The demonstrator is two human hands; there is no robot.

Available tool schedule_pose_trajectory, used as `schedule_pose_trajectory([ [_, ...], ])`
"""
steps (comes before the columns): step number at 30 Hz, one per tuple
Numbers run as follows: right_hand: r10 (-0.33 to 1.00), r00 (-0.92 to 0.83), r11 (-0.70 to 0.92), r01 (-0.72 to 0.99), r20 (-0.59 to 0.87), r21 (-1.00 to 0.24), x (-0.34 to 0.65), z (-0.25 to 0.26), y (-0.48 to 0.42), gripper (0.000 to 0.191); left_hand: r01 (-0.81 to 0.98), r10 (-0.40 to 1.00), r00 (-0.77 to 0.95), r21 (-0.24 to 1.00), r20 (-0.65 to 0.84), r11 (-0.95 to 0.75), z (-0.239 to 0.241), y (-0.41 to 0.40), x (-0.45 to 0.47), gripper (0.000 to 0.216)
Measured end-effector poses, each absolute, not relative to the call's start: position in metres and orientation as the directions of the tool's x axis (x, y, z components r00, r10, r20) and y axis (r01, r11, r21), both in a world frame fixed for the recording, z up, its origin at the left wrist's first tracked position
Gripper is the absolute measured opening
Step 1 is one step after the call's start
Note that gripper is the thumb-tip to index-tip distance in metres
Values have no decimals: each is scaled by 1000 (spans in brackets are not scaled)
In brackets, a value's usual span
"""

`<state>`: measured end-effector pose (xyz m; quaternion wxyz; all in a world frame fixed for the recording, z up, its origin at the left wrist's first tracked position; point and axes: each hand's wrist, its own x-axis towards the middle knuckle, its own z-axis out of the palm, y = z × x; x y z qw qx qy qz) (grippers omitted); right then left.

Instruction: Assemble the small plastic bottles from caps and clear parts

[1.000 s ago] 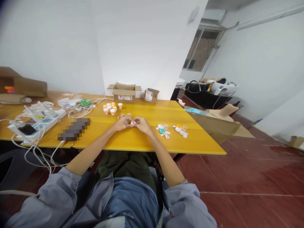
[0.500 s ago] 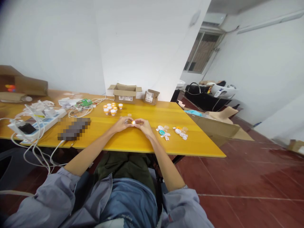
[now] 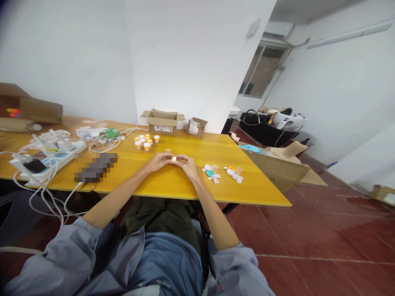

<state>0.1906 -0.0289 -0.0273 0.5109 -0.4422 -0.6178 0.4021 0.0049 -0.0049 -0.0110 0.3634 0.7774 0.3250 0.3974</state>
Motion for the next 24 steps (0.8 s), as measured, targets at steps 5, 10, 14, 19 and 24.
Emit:
schedule_pose_trajectory([
  [5,943,-69,332,206,325,-921,187,-22,-31,31,111,821,466,899,330,-424,-15,-1,6,38],
  [10,921,-53,386,248,385,-889,185,-21,-33,27,23,834,471,941,287,-337,-16,0,7,49],
  [14,901,-48,427,282,432,-859,183,-24,-32,23,-47,839,482,964,252,-263,-17,1,8,57],
  [19,867,-41,477,356,497,-803,181,-27,-32,20,-103,865,468,984,180,-148,-18,0,7,58],
  [24,828,-99,521,497,551,-694,180,-24,-38,22,-118,879,456,989,138,-94,-14,-4,7,44],
])
